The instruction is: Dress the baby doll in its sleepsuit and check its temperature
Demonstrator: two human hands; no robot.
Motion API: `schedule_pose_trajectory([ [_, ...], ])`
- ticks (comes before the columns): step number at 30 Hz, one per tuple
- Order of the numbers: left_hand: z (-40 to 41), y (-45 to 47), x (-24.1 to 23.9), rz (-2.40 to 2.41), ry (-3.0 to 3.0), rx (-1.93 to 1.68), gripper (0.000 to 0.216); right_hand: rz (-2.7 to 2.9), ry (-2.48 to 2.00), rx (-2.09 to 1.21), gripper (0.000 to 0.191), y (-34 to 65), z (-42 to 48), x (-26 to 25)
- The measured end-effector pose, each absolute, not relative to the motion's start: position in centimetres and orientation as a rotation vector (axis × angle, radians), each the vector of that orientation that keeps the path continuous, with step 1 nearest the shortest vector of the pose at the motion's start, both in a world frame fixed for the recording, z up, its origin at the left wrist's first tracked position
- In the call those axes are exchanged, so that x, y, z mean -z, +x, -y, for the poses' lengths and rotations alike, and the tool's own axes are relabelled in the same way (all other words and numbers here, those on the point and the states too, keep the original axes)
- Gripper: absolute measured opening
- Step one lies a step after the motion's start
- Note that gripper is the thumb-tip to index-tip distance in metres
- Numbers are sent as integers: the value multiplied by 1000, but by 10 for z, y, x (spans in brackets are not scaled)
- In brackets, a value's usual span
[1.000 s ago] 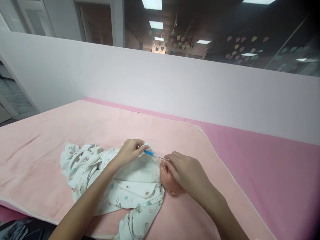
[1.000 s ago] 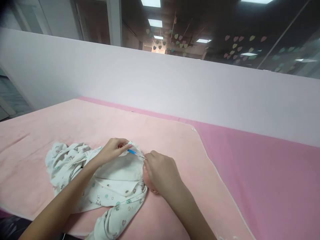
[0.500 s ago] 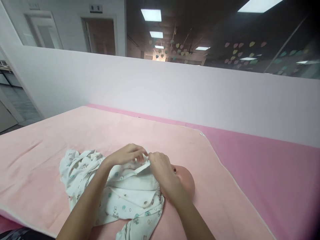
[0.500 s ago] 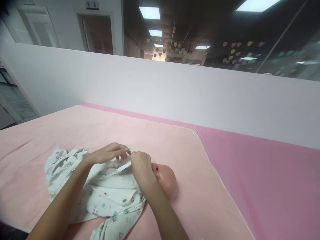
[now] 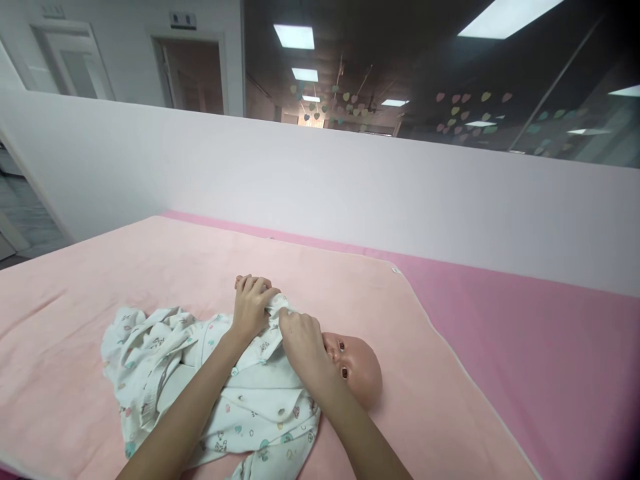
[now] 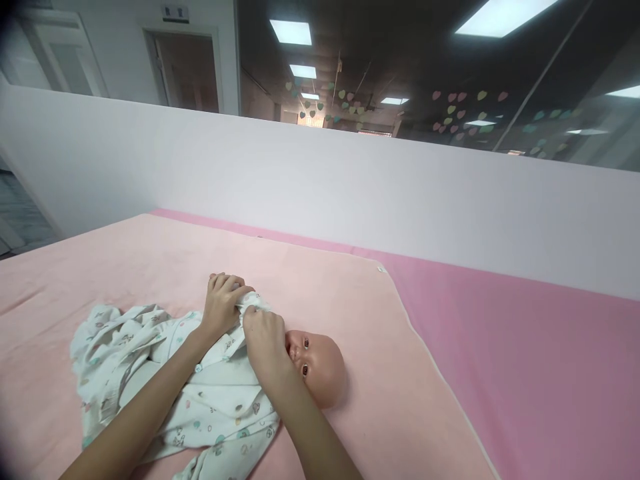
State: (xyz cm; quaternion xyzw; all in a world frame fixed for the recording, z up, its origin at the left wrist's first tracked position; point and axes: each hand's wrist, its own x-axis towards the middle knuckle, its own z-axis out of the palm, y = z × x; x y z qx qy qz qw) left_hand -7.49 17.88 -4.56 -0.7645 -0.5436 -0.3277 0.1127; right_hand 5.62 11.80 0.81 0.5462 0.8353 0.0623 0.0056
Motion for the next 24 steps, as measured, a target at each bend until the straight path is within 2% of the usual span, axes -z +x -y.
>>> schedule_pose_trajectory([
  [3, -173, -80, 47, 1559, -2324, 947, 32, -2601, 1711, -162, 26, 57, -116, -6],
  [8, -172, -90, 55, 1697, -2715, 596, 31, -2562, 1638, -71, 25, 59, -113, -8],
  [11, -173, -92, 56, 1818, -2738, 490, 37, -2583, 1583, -70, 25, 62, -111, -17],
  [17, -169, -93, 56, 1964, -2623, 276, 32, -2588, 1456, -14, 19, 78, -95, -41],
  [21, -168, -94, 58, 1959, -2602, 295, 35, -2561, 1395, 272, 16, 93, -91, -44],
  [24, -169, -95, 60, 1970, -2593, 312, 36, -2664, 1387, 703, 7, 111, -100, -44],
])
